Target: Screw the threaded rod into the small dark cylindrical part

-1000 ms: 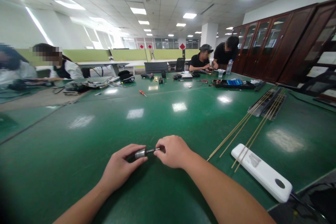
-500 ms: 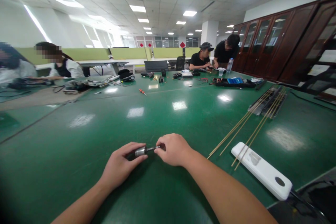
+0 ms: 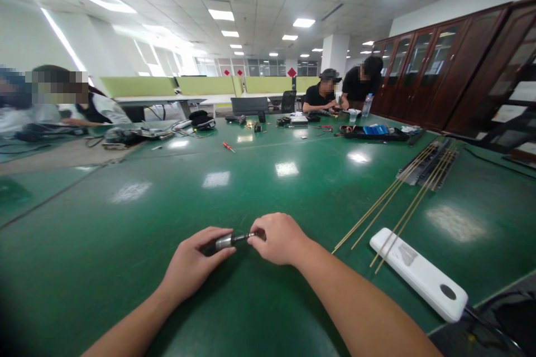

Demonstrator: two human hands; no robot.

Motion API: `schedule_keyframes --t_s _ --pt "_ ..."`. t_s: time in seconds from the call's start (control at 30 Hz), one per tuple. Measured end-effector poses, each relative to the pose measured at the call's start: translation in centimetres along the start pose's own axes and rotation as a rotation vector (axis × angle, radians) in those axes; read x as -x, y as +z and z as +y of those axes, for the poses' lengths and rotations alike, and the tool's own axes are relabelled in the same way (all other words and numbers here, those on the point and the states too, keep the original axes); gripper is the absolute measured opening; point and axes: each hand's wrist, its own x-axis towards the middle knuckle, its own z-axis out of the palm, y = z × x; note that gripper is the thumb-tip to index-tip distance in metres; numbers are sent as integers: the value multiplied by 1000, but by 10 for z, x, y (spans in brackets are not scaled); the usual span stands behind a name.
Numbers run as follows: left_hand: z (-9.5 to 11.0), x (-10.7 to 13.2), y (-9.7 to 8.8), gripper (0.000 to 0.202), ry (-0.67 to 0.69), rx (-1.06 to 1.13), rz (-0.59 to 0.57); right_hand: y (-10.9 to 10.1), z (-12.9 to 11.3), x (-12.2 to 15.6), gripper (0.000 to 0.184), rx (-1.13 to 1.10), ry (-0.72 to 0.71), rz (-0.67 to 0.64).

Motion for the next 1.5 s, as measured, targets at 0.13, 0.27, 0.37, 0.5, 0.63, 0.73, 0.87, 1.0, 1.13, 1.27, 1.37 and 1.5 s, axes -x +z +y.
schedule_keyframes --t_s 0.13,0.27,0.37,0.5,0.63,0.73,0.87,1.0,1.13,1.27,1.37,1.5 --pt "2 0 0 25 2 9 6 -2 -2 0 15 0 7 -2" --pt "4 0 0 25 -4 6 8 -3 -1 0 15 -2 0 2" --pt "3 0 0 25 -13 13 1 -2 0 0 15 1 -9 8" --pt "-1 1 0 25 -25 14 -11 -2 0 1 15 1 -10 12" --pt "-2 1 0 26 -30 24 -9 -3 0 1 15 6 -14 13" --pt "0 1 -1 26 -33 29 -9 -4 0 1 16 19 -10 12" --pt "1 0 -1 26 -44 30 -18 -3 2 1 16 35 -5 5" --pt "0 0 0 26 -47 36 -22 -3 2 0 17 44 -5 -6" --pt "-2 1 0 26 -42 28 -25 -5 2 0 17 51 9 -16" --pt "-2 0 -1 26 -38 20 -13 -7 1 1 17 52 21 -14" --pt "-1 0 -1 27 -41 22 -13 -8 1 1 17 42 20 -5" --pt "-2 0 -1 27 -49 27 -11 -8 3 1 17 32 8 7"
